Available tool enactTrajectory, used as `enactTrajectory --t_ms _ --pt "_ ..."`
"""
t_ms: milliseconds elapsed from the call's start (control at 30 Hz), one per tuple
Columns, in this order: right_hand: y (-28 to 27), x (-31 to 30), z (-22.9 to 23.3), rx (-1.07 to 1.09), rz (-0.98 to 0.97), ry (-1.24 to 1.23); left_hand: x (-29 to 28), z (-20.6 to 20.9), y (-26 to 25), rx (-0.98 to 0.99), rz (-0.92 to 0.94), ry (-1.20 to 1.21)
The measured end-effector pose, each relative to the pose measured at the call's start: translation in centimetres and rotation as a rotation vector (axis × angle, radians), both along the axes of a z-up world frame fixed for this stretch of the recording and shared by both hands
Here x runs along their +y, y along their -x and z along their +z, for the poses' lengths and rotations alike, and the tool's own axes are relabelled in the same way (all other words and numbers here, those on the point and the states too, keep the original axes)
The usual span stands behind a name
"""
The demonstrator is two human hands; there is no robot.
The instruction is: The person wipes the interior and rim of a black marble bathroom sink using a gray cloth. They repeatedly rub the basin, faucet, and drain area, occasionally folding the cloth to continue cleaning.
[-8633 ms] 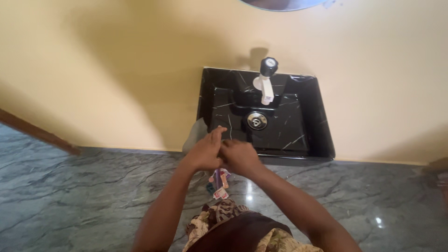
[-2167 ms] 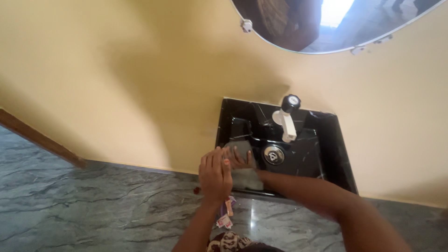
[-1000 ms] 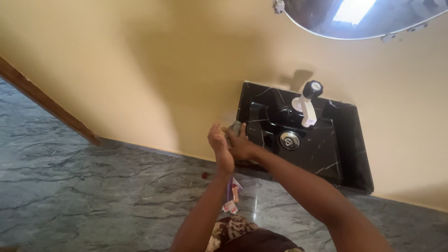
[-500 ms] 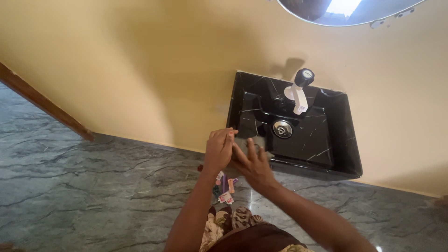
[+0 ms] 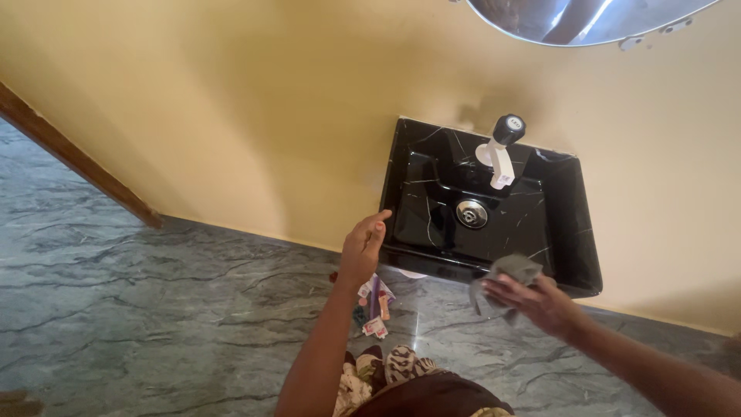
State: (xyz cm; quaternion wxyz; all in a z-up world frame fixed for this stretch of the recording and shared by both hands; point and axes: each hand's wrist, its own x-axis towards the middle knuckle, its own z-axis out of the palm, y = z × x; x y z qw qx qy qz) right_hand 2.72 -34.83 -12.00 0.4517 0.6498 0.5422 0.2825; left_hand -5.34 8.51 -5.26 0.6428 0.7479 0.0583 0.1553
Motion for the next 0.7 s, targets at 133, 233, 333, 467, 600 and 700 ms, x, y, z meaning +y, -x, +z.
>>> enactTrajectory --t_ms 133,233,333,467,600,700 --pt "0.1 9.2 -0.8 0.139 -0.338 0.38 0.5 -0.1 -0.2 -0.182 -0.118 0.194" --pt "2.3 17.0 1.8 0.193 -0.124 0.508 1.8 -1.2 -0.3 -0.146 -0.215 0.477" --pt "3.4 24.2 3.1 0.309 -0.013 0.203 2.5 -2.9 0.1 -0.05 -0.057 0.596" --pt "3.5 30.9 5.0 0.455 -0.044 -0.101 1.8 -5.0 1.4 -0.266 0.487 0.095" --pt "4.2 33.1 9.6 0.927 -0.339 -0.442 0.5 -5.0 1.6 -0.244 0.585 0.091" --pt "3.4 33.3 12.1 1.25 -0.4 -0.706 0.1 -3.7 1.0 -0.213 0.428 0.11"
